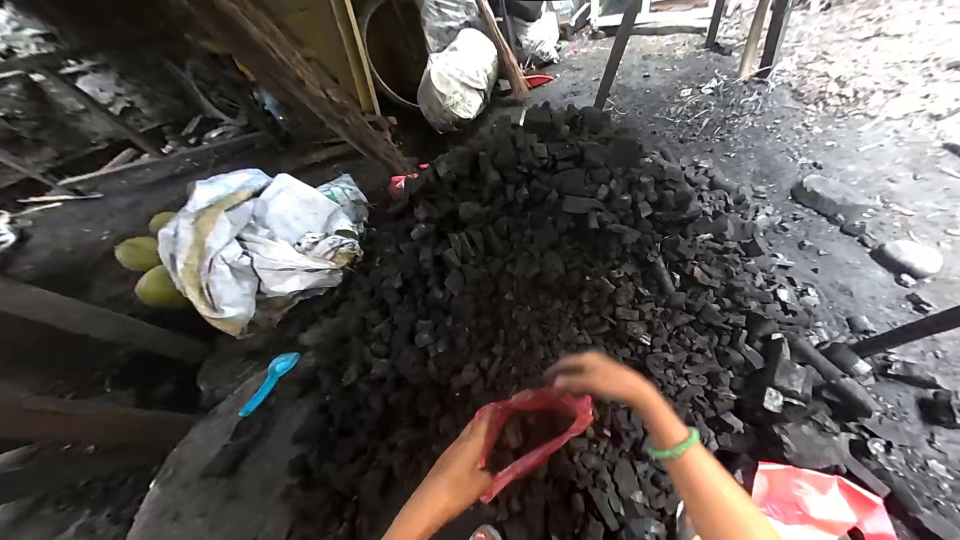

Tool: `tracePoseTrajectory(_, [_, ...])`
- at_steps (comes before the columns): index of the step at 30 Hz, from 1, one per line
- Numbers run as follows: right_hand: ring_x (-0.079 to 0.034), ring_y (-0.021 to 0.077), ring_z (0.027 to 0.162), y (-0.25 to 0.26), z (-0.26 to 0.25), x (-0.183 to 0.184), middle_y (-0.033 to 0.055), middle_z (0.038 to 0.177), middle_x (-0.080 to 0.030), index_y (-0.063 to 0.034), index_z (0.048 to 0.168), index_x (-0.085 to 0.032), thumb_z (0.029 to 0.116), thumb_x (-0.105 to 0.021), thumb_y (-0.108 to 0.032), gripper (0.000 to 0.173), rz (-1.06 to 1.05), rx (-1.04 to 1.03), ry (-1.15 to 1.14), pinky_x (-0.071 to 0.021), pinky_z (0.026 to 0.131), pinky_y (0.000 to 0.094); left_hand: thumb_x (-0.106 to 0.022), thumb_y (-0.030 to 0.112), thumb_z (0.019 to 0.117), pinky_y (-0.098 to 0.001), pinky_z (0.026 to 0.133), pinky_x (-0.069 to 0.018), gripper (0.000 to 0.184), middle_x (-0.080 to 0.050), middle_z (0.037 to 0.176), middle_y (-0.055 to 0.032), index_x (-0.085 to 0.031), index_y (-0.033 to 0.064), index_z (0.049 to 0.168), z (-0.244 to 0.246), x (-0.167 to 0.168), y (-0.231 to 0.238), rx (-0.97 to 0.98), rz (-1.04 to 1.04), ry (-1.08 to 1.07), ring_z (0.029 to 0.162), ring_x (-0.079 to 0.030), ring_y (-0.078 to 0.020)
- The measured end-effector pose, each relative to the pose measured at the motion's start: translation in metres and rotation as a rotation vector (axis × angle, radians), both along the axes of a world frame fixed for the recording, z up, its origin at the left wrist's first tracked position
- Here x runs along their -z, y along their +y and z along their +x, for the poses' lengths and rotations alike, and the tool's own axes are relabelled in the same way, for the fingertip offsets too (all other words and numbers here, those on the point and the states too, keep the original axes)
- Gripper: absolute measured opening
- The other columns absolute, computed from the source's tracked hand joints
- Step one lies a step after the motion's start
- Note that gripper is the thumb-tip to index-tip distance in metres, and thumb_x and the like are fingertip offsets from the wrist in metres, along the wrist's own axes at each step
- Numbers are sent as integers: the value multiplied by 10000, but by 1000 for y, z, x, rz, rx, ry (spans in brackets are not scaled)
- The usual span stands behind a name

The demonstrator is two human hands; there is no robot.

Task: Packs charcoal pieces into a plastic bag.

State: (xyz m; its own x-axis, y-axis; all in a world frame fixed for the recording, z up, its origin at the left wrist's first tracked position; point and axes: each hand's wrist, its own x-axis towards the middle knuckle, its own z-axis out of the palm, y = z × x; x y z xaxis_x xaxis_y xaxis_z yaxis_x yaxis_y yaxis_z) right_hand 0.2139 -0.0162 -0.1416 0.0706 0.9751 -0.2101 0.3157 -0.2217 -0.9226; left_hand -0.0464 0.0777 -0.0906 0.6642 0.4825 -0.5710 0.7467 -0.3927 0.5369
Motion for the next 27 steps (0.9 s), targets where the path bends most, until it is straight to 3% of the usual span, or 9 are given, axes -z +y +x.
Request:
tracePoseTrajectory(2, [-684,307,1055,-12,64,-4,196,1183,-697,9,1231,-668,1057,-556,-178,278,115,465,-41,-550,939,515,-694,-25,860,-527,1181,-359,836,-407,1557,-266,-293,19,1592,-2,-6,0,27,37,31,1431,-434,-395])
tracePoseTrajectory(4, [-622,388,1204,-10,137,17,265,1299,-633,37,1299,-635,1042,-541,-130,320,156,894,-253,-490,1035,564,-651,-49,892,-557,1151,-389,725,-483,1498,-279,-373,4,1560,-6,-12,0,59,66,36,1377,-496,-423])
tracePoseTrajectory(6, [-493,503,1337,-19,189,37,342,1446,-492,60,1411,-538,1016,-530,-94,424,53,1087,-404,-398,1095,649,-618,-51,919,-579,1118,-413,618,-545,1435,-289,-456,-5,1514,-9,-18,-1,82,80,29,1322,-546,-442])
tracePoseTrajectory(10, [-235,589,1474,-23,234,62,320,1646,-208,-50,1579,-364,944,-660,-41,700,-200,927,-495,-276,1089,792,-570,-54,945,-623,1061,-444,529,-591,1364,-310,-516,-17,1470,-11,-24,0,119,74,7,1248,-591,-480])
tracePoseTrajectory(12, [-154,576,1507,-14,233,66,273,1672,-186,-134,1596,-360,988,-577,-57,650,-262,917,-524,-202,1042,863,-556,-55,951,-628,1055,-447,524,-597,1357,-306,-517,-11,1471,-12,-23,1,131,62,10,1242,-595,-482])
tracePoseTrajectory(15, [-376,547,1417,-6,213,70,274,1539,-441,-102,1492,-513,1061,-492,-124,433,-184,990,-620,-286,1005,832,-571,-62,940,-632,1052,-451,522,-609,1352,-292,-539,-1,1458,-15,-23,1,130,80,0,1241,-602,-470])
tracePoseTrajectory(18, [-503,559,1296,-7,190,65,308,1396,-563,-84,1470,-536,1092,-492,-305,441,-112,926,-653,-370,978,781,-574,-50,946,-627,1067,-442,527,-598,1382,-272,-532,12,1468,-15,-23,1,137,82,18,1266,-590,-456])
tracePoseTrajectory(22, [-500,591,1258,-4,111,53,340,1393,-534,-115,1510,-499,1076,-530,-285,467,-66,722,-656,-418,939,766,-566,-56,946,-604,1072,-444,546,-593,1393,-256,-519,31,1483,-11,-21,1,153,63,50,1271,-589,-436])
tracePoseTrajectory(27, [-566,551,1193,6,54,66,307,1337,-587,-263,1563,-456,1078,-531,-214,492,-63,653,-664,-508,914,649,-541,-37,970,-558,1119,-414,557,-565,1444,-216,-490,76,1514,-2,-22,4,176,70,129,1335,-547,-388])
